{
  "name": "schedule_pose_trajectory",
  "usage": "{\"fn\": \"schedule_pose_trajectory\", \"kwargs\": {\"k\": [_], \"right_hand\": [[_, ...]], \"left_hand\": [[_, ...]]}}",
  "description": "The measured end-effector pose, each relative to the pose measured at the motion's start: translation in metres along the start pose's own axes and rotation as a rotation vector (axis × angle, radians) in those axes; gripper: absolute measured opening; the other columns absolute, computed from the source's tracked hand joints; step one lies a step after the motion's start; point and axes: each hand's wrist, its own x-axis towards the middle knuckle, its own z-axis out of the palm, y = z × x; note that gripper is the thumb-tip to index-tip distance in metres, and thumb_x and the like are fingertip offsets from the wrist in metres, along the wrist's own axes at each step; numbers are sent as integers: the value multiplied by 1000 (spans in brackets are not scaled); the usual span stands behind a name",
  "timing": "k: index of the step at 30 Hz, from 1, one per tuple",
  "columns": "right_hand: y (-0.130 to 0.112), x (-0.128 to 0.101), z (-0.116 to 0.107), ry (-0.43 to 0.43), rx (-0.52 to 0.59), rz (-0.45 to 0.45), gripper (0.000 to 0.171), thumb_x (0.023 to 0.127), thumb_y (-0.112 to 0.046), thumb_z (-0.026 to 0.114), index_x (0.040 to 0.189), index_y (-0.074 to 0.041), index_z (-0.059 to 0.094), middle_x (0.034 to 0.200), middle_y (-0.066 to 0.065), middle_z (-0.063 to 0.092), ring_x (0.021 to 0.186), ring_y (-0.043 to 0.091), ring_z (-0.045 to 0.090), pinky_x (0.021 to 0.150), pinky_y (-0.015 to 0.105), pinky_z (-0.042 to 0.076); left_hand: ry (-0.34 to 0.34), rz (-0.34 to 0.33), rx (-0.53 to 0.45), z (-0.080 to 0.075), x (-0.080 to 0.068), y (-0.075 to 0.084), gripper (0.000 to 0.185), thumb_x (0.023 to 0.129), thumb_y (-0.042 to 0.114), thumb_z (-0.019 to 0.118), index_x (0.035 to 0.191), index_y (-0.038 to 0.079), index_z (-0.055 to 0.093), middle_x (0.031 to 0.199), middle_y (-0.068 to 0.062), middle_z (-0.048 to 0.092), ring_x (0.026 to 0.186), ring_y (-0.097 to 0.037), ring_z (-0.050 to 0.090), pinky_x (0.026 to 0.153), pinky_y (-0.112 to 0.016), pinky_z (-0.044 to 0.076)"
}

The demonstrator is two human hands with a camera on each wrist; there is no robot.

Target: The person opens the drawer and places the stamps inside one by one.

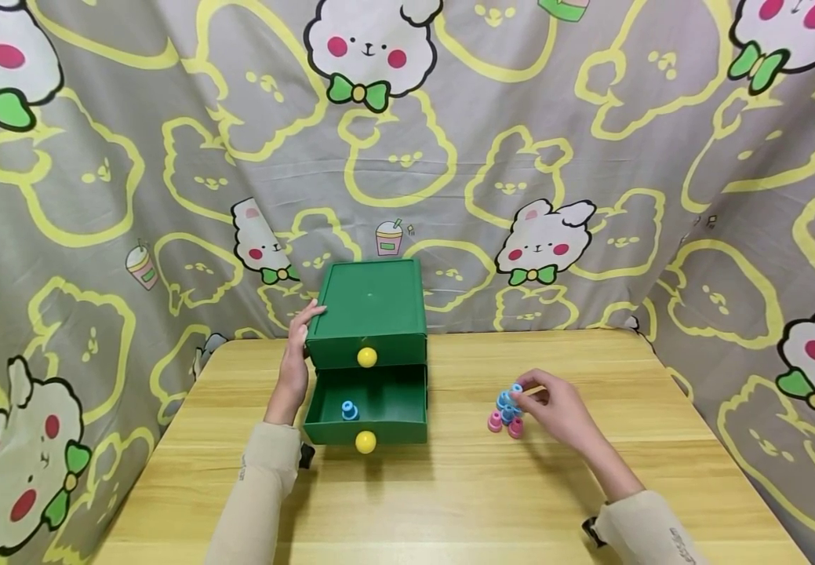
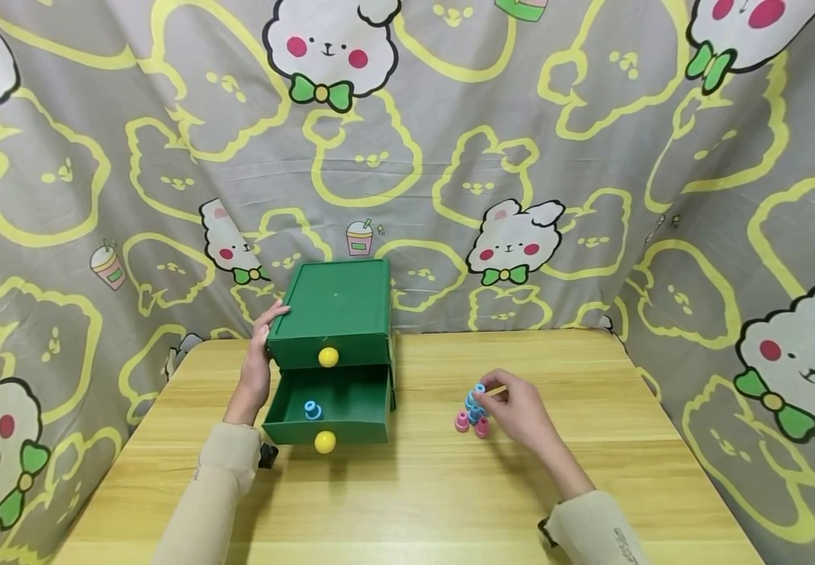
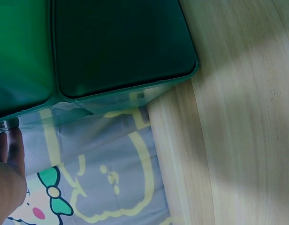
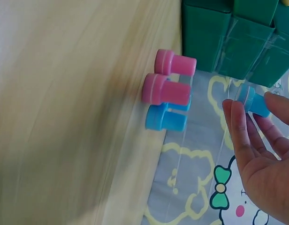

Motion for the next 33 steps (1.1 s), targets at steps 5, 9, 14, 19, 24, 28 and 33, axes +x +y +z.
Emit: {"fn": "schedule_pose_trajectory", "kwargs": {"k": [5, 9, 14, 19, 24, 28, 33], "right_hand": [[-5, 3, 4, -21, 3, -8, 18, 97, -24, 74, 108, -10, 71, 103, 5, 73, 85, 13, 71, 75, 25, 56], [-9, 5, 7, -43, 21, -4, 19, 97, -26, 74, 107, -11, 71, 103, 4, 74, 84, 12, 71, 74, 26, 56], [-15, 8, 12, -66, 44, 5, 17, 97, -27, 74, 106, -13, 71, 102, 4, 74, 84, 15, 73, 72, 27, 57], [-25, 10, 16, -94, 96, -2, 16, 97, -26, 74, 106, -14, 70, 101, 5, 74, 87, 26, 75, 69, 27, 57], [-39, 13, 20, -126, 123, -13, 16, 97, -29, 74, 105, -15, 71, 102, 3, 74, 84, 17, 73, 67, 28, 55], [-51, 15, 22, -137, 136, -37, 17, 97, -31, 74, 106, -16, 71, 102, 2, 75, 85, 16, 73, 69, 30, 55], [-69, 18, 23, -144, 164, -69, 14, 97, -29, 74, 105, -18, 71, 102, 0, 75, 88, 14, 74, 79, 31, 58]], "left_hand": [[-3, 18, -6, 0, -1, 0, 53, 112, 33, 20, 153, 13, 47, 171, 3, 25, 156, -28, 19, 109, -61, 26], [-13, 2, -12, 4, -6, 18, 52, 112, 26, 20, 153, 7, 44, 172, -5, 22, 156, -31, 17, 109, -59, 25], [-19, 2, -14, 4, -8, 26, 52, 111, 24, 19, 153, 5, 43, 172, -9, 20, 156, -33, 17, 109, -59, 25], [-14, 2, -6, 4, -8, 26, 52, 111, 25, 19, 153, 6, 43, 172, -9, 20, 157, -33, 16, 110, -61, 25], [-14, 2, -1, 5, -8, 27, 52, 111, 26, 19, 153, 6, 43, 172, -10, 20, 157, -33, 14, 111, -64, 24], [-14, 1, -5, 5, -7, 27, 52, 111, 25, 20, 153, 6, 43, 172, -10, 21, 157, -32, 14, 112, -65, 23], [-14, -2, -4, 5, -7, 27, 52, 111, 25, 19, 153, 6, 43, 172, -8, 21, 157, -32, 14, 112, -65, 23]]}}
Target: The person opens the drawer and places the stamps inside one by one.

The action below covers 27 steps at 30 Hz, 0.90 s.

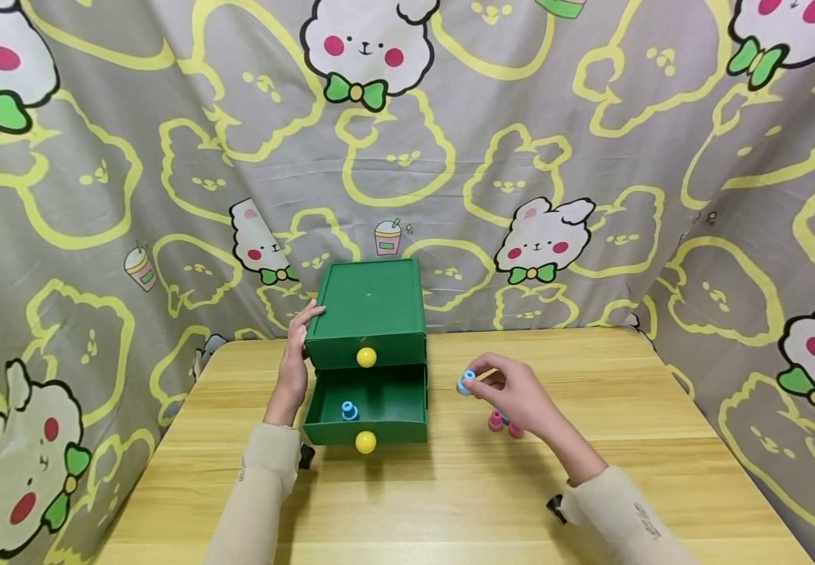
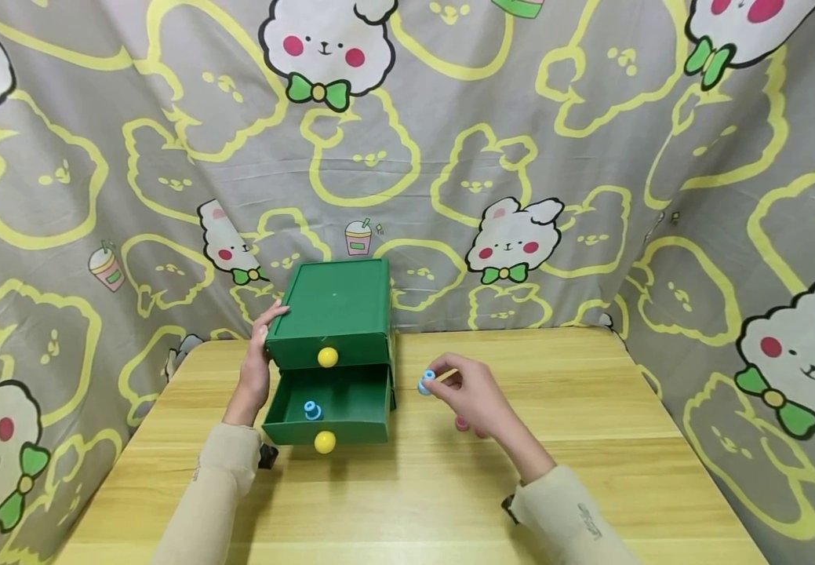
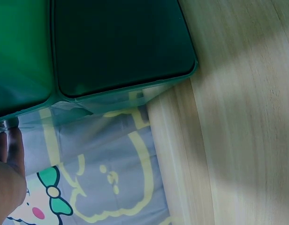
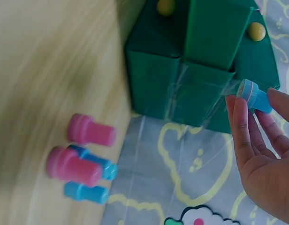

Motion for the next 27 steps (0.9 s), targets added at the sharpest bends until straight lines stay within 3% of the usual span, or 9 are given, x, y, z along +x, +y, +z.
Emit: {"fn": "schedule_pose_trajectory", "kwargs": {"k": [4, 9, 16, 27], "right_hand": [[-14, 2, 4, -18, 33, -22, 13, 97, -28, 74, 106, -19, 72, 102, 0, 76, 88, 13, 75, 81, 32, 58], [-26, 5, 11, -39, 70, -28, 13, 96, -29, 75, 106, -21, 72, 102, -1, 76, 88, 14, 74, 75, 34, 58], [-36, 11, 21, -59, 89, -42, 12, 96, -31, 76, 105, -24, 72, 102, -3, 74, 88, 13, 74, 83, 34, 58], [-48, 23, 37, -101, 86, -113, 11, 97, -25, 74, 105, -18, 72, 104, 0, 71, 89, 19, 73, 79, 29, 58]], "left_hand": [[4, -3, -2, 0, 0, 0, 52, 111, 25, 19, 153, 6, 43, 172, -7, 21, 157, -32, 14, 111, -64, 24], [0, 2, -7, 0, 0, 1, 52, 111, 25, 19, 153, 6, 43, 172, -7, 21, 157, -32, 15, 110, -60, 25], [1, -4, -6, 0, -1, 1, 52, 111, 25, 20, 153, 6, 43, 172, -7, 21, 156, -33, 16, 111, -63, 24], [5, -4, -1, 0, 0, -1, 52, 111, 26, 20, 152, 6, 44, 171, -4, 23, 157, -31, 14, 112, -66, 22]]}}
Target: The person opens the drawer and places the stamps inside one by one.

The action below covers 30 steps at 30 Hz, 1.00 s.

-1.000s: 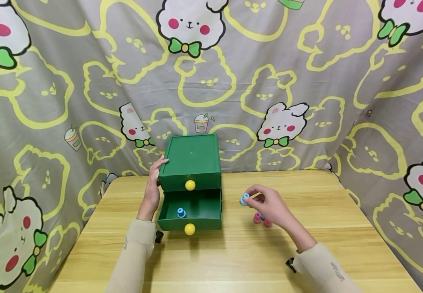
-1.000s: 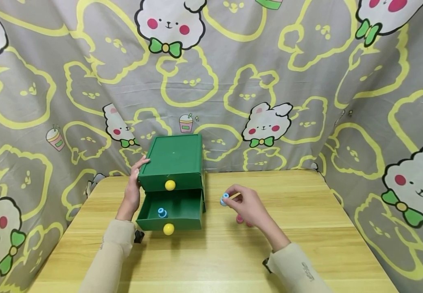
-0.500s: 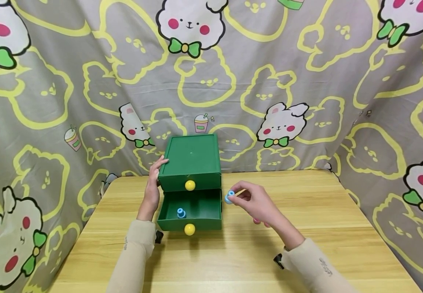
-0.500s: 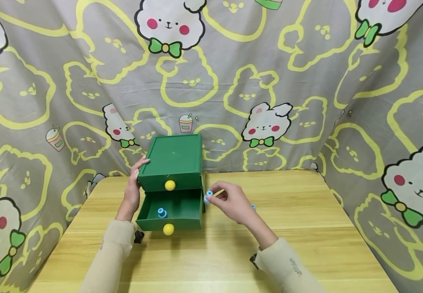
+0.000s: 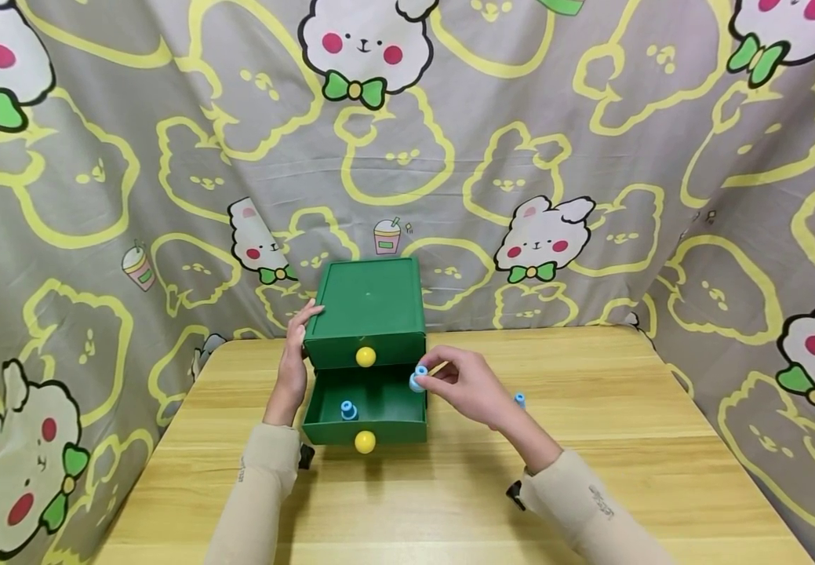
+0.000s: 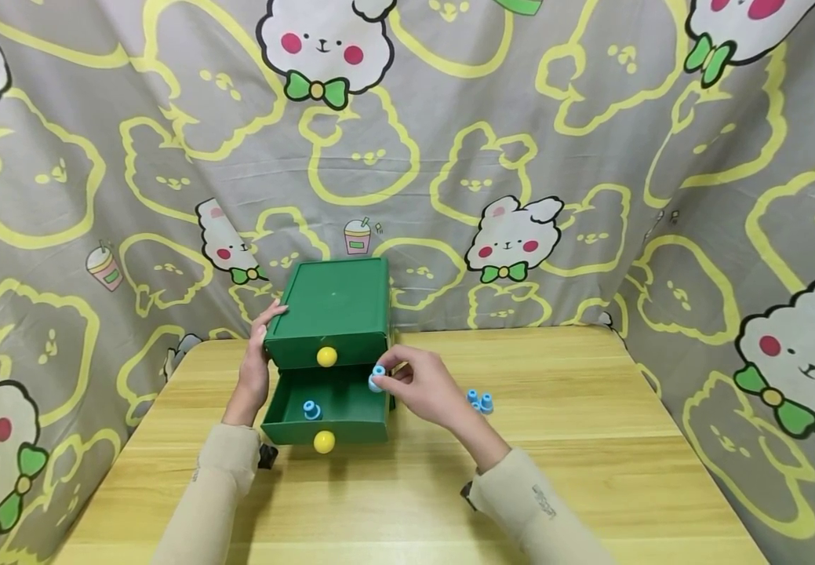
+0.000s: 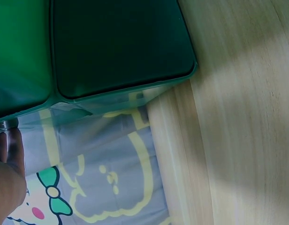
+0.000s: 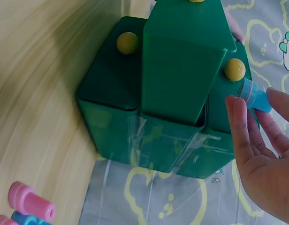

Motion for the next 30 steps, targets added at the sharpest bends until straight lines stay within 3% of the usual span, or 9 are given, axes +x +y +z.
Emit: {"fn": "schedule_pose_trajectory", "kwargs": {"k": [7, 15, 22, 30], "right_hand": [[-6, 6, 6, -13, -39, -40, 11, 98, -24, 73, 105, -16, 73, 101, 1, 72, 83, 13, 69, 77, 28, 58], [-7, 15, 15, -31, -39, -59, 7, 98, -22, 73, 104, -18, 73, 100, -3, 71, 83, 16, 67, 78, 28, 57], [-11, 27, 29, -60, -40, -88, 7, 98, -22, 73, 103, -17, 73, 100, -2, 71, 84, 12, 67, 80, 27, 57], [-11, 39, 43, -90, -78, -79, 5, 98, -22, 73, 101, -18, 73, 100, -2, 71, 84, 11, 65, 80, 27, 56]], "left_hand": [[-2, -6, -3, -1, -1, 1, 52, 111, 26, 19, 153, 6, 43, 172, -4, 22, 157, -32, 14, 112, -65, 23], [-10, -13, 3, -2, 0, 6, 52, 111, 26, 19, 153, 5, 43, 172, -4, 22, 158, -32, 12, 112, -64, 23], [-3, 0, 9, -6, 8, -24, 53, 112, 29, 18, 154, 10, 44, 172, 0, 22, 158, -31, 13, 111, -65, 24], [4, 15, 16, -8, 8, -31, 55, 111, 42, 22, 153, 19, 48, 169, 10, 27, 156, -26, 18, 111, -67, 24]]}}
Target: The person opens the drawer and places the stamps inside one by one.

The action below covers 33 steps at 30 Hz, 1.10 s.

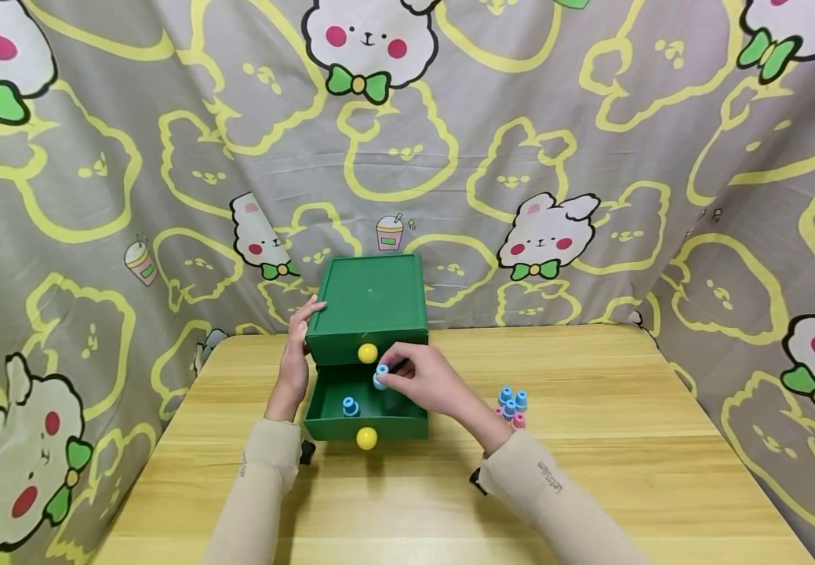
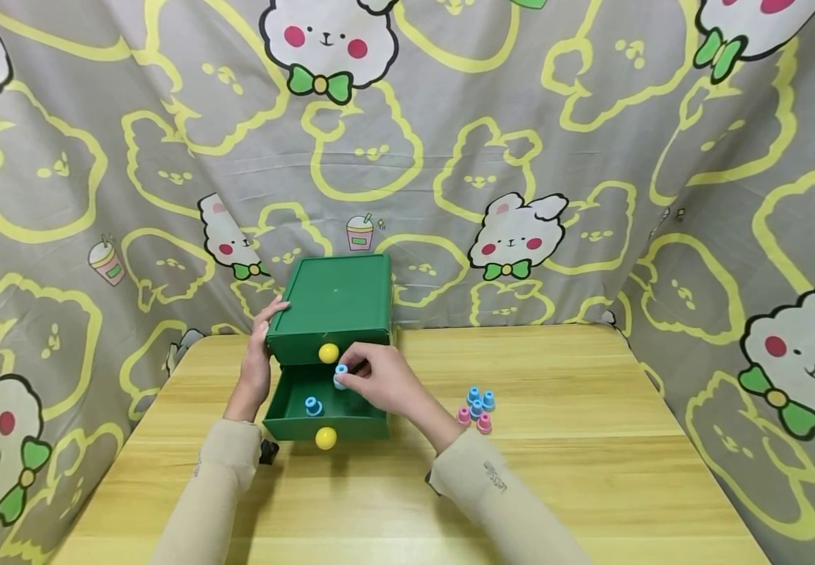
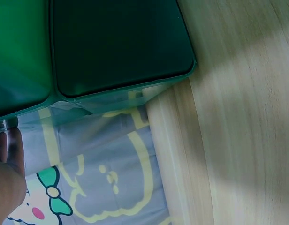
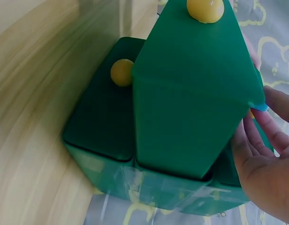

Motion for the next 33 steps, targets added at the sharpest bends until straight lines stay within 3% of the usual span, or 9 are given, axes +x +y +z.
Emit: {"fn": "schedule_pose_trajectory", "kwargs": {"k": [9, 24, 33], "right_hand": [[-4, 12, 17, -80, -65, -12, 8, 97, -22, 75, 103, -17, 75, 101, -4, 73, 86, 7, 66, 81, 24, 55], [0, 12, 35, -74, -172, 34, 12, 94, -24, 77, 105, -18, 80, 98, -7, 76, 82, 3, 64, 76, 22, 52], [1, 18, 40, -100, -229, 58, 13, 93, -22, 78, 105, -17, 81, 98, -6, 76, 91, 7, 66, 83, 26, 53]], "left_hand": [[0, -4, 9, 0, 0, 1, 56, 111, 47, 22, 152, 21, 49, 168, 11, 27, 154, -27, 22, 110, -64, 26], [-3, -11, -1, 1, 0, 1, 55, 111, 45, 23, 153, 21, 49, 168, 11, 27, 154, -27, 22, 110, -64, 26], [1, -7, 4, 1, 0, 1, 55, 111, 45, 22, 153, 20, 48, 169, 10, 26, 155, -28, 21, 110, -64, 26]]}}
